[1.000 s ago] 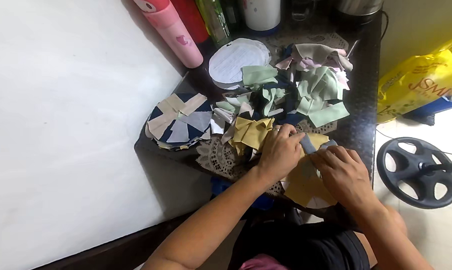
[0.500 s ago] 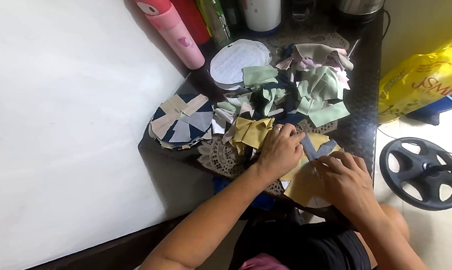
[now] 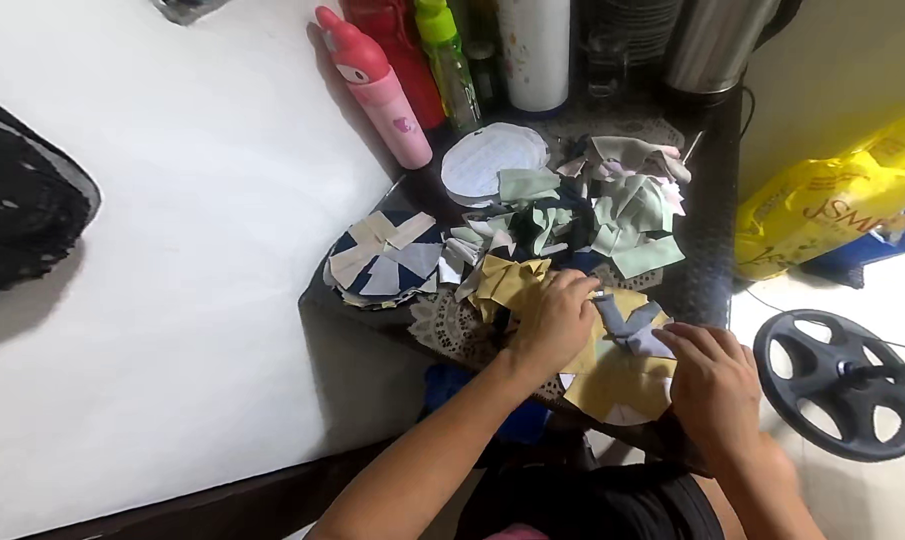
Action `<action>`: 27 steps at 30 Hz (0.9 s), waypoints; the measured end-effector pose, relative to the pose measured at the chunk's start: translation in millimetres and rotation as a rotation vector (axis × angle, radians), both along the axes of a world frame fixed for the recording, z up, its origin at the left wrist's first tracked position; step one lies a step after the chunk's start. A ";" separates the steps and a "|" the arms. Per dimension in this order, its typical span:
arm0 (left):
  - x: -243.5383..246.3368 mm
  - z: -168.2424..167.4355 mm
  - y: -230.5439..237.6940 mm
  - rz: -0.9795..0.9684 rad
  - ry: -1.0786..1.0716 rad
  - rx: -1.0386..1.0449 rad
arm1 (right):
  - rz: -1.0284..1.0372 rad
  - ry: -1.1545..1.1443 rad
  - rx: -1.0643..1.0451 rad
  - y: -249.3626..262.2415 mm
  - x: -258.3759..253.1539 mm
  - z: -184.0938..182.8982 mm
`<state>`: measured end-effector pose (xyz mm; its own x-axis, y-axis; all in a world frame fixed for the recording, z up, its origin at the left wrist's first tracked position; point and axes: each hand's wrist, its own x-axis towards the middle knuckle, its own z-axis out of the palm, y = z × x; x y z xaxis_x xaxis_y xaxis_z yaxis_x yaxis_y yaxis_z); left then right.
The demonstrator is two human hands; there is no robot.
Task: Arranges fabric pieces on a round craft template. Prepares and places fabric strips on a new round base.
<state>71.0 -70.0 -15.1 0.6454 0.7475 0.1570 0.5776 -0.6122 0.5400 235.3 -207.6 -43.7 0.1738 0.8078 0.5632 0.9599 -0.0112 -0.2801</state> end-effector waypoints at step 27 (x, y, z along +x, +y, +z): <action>17.5 -9.9 -33.4 -0.025 0.233 -0.138 | -0.121 0.082 -0.600 49.6 3.1 37.2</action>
<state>88.5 -103.4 -25.0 0.6709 0.7347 -0.1001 0.6815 -0.5577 0.4738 238.3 -158.0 -6.5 0.3072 0.9517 -0.0023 0.9177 -0.2969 -0.2641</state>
